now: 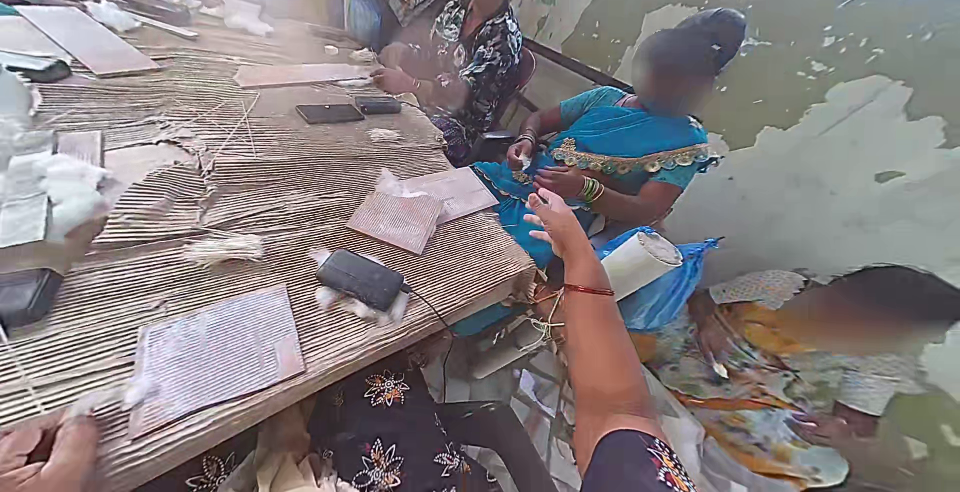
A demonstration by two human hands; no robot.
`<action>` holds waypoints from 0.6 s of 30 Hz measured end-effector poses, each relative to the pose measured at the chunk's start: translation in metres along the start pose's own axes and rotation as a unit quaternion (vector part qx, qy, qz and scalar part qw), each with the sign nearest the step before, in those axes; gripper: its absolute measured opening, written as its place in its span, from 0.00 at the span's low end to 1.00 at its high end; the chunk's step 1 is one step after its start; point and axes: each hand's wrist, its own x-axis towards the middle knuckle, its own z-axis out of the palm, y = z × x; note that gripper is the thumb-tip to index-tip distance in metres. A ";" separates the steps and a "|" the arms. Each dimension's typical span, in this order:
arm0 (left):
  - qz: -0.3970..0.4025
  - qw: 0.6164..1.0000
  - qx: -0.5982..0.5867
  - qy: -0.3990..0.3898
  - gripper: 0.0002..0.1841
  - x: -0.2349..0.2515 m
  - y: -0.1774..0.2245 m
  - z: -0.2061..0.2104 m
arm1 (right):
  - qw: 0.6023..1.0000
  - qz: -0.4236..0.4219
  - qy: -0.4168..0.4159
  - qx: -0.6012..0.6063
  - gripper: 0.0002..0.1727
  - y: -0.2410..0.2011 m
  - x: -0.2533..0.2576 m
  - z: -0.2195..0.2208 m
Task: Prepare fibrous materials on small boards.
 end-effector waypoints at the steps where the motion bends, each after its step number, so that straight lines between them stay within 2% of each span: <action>1: -0.010 0.999 -0.020 -0.025 0.19 0.001 0.004 -0.007 | 0.998 -0.044 -0.031 -0.029 0.38 -0.009 -0.013 0.005; 2: -0.023 0.998 -0.041 -0.043 0.20 0.002 0.005 -0.012 | 0.990 -0.087 -0.081 -0.077 0.35 -0.016 -0.032 0.012; 4: -0.047 0.994 -0.083 -0.052 0.21 0.003 -0.002 -0.015 | 0.949 -0.133 -0.211 -0.191 0.32 -0.022 -0.085 0.030; 6: -0.044 0.992 -0.111 -0.040 0.22 0.006 -0.009 -0.013 | 0.877 -0.126 -0.374 -0.275 0.35 -0.020 -0.120 0.051; 8: -0.034 0.990 -0.131 -0.035 0.22 0.008 -0.005 -0.016 | 0.814 -0.117 -0.471 -0.319 0.37 -0.015 -0.143 0.076; 10: -0.038 0.985 -0.165 -0.043 0.19 0.002 0.001 -0.021 | 0.797 -0.122 -0.486 -0.337 0.36 -0.010 -0.160 0.100; 14: -0.053 0.972 -0.222 -0.062 0.15 0.005 0.012 -0.015 | 0.843 -0.197 -0.416 -0.277 0.35 -0.010 -0.162 0.139; 18: -0.020 0.970 -0.211 -0.116 0.12 0.023 0.037 -0.018 | 0.858 -0.261 -0.415 -0.155 0.31 -0.032 -0.155 0.186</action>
